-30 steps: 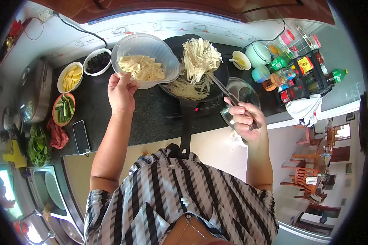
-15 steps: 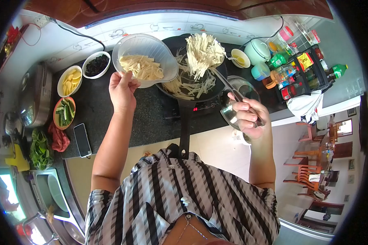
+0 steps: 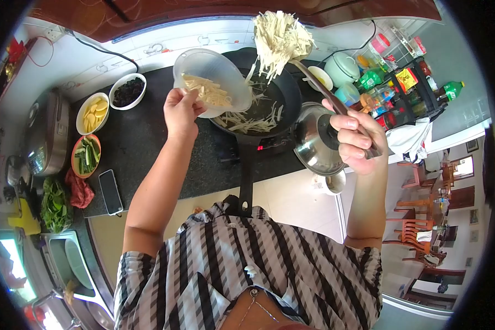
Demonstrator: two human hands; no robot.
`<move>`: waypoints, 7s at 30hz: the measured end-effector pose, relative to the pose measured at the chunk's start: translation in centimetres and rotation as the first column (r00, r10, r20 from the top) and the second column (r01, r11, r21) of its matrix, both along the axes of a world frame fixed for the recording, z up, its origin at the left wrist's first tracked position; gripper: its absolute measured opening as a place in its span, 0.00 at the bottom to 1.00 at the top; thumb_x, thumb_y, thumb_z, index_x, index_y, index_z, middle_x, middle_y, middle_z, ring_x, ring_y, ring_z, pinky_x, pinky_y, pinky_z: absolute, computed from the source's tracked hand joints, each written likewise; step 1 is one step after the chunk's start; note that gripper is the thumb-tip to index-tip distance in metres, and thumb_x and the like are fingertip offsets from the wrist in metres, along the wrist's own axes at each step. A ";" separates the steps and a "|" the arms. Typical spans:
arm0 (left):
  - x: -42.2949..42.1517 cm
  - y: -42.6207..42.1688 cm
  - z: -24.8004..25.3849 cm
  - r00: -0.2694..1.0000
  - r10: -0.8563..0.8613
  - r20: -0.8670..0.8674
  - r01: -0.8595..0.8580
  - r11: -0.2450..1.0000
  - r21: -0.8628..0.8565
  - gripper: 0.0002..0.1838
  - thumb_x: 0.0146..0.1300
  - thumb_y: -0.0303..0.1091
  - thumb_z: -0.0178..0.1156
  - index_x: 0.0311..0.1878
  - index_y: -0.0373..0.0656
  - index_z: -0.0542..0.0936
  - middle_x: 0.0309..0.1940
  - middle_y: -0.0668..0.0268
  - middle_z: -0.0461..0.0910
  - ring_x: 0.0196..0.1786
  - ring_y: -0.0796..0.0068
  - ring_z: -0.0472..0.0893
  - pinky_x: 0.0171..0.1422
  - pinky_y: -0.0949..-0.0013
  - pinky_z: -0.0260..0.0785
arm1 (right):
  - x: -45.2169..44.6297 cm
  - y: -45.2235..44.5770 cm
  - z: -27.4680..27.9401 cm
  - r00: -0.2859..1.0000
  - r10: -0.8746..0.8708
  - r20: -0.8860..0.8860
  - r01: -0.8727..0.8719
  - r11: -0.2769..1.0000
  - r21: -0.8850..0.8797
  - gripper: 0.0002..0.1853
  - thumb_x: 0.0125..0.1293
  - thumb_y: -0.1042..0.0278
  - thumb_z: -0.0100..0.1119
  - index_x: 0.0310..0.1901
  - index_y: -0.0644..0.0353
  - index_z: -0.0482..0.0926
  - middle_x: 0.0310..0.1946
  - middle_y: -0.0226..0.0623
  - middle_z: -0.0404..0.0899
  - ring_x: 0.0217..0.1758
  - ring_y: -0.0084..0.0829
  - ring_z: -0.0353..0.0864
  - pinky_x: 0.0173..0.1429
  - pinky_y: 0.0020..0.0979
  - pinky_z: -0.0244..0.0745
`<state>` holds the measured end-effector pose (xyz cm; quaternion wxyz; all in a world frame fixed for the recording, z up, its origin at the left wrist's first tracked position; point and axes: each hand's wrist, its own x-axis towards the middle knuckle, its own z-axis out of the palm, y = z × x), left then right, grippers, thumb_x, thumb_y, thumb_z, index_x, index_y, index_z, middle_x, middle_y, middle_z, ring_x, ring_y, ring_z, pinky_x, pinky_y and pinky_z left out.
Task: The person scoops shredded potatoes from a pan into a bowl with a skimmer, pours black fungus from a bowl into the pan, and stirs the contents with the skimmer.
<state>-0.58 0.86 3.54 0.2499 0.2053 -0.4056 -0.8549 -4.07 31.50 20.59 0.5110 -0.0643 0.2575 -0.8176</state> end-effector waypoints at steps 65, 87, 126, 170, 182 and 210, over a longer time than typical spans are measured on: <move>11.1 -6.1 -10.5 0.955 0.289 -0.071 -0.243 0.895 0.374 0.06 0.61 0.23 0.52 0.29 0.46 0.68 0.22 0.71 0.71 0.24 0.80 0.72 0.32 0.73 0.71 | -1.4 3.3 -13.3 0.894 -0.085 -0.439 0.423 0.484 0.767 0.09 0.60 0.72 0.49 0.43 0.57 0.70 0.23 0.29 0.69 0.14 0.21 0.66 0.14 0.25 0.58; 11.0 -4.7 -8.1 0.967 0.251 -0.043 -0.221 0.913 0.342 0.06 0.61 0.25 0.53 0.30 0.47 0.69 0.24 0.72 0.73 0.26 0.80 0.74 0.34 0.75 0.71 | 1.4 0.0 -10.0 0.917 0.113 0.382 -0.167 0.980 0.110 0.20 0.70 0.67 0.37 0.61 0.65 0.64 0.30 0.28 0.66 0.22 0.19 0.69 0.24 0.24 0.67; 7.8 -3.6 -4.0 0.980 0.127 -0.156 -0.078 0.954 0.289 0.07 0.61 0.25 0.55 0.29 0.47 0.71 0.21 0.74 0.70 0.24 0.82 0.71 0.34 0.75 0.68 | 0.4 -0.2 -9.0 0.959 0.015 0.284 -0.034 0.997 0.062 0.19 0.69 0.70 0.37 0.58 0.71 0.64 0.31 0.31 0.67 0.22 0.20 0.67 0.25 0.25 0.69; -0.1 -0.4 -3.4 0.980 0.072 -0.186 0.005 0.922 0.386 0.07 0.58 0.23 0.56 0.29 0.47 0.69 0.19 0.69 0.73 0.20 0.76 0.73 0.27 0.72 0.71 | 5.2 -0.1 -7.1 0.829 -0.155 -0.538 0.450 0.757 0.475 0.27 0.61 0.74 0.47 0.63 0.57 0.59 0.23 0.31 0.67 0.10 0.20 0.63 0.12 0.22 0.58; 4.9 -6.2 -5.3 0.939 0.271 -0.210 -0.169 0.899 0.404 0.06 0.58 0.25 0.58 0.34 0.46 0.71 0.27 0.70 0.74 0.28 0.77 0.75 0.35 0.71 0.73 | -4.8 -0.2 -15.7 0.830 -0.068 -0.553 0.498 0.535 0.683 0.06 0.60 0.74 0.47 0.38 0.55 0.66 0.22 0.30 0.67 0.11 0.23 0.65 0.11 0.25 0.59; 9.0 -5.6 -7.6 0.944 0.314 -0.106 -0.252 0.887 0.387 0.05 0.59 0.27 0.57 0.36 0.46 0.71 0.30 0.68 0.76 0.33 0.74 0.78 0.39 0.71 0.73 | -5.2 -0.5 -17.9 0.690 0.134 -0.711 0.579 0.486 0.655 0.23 0.60 0.77 0.44 0.59 0.58 0.63 0.23 0.31 0.66 0.09 0.20 0.62 0.09 0.23 0.56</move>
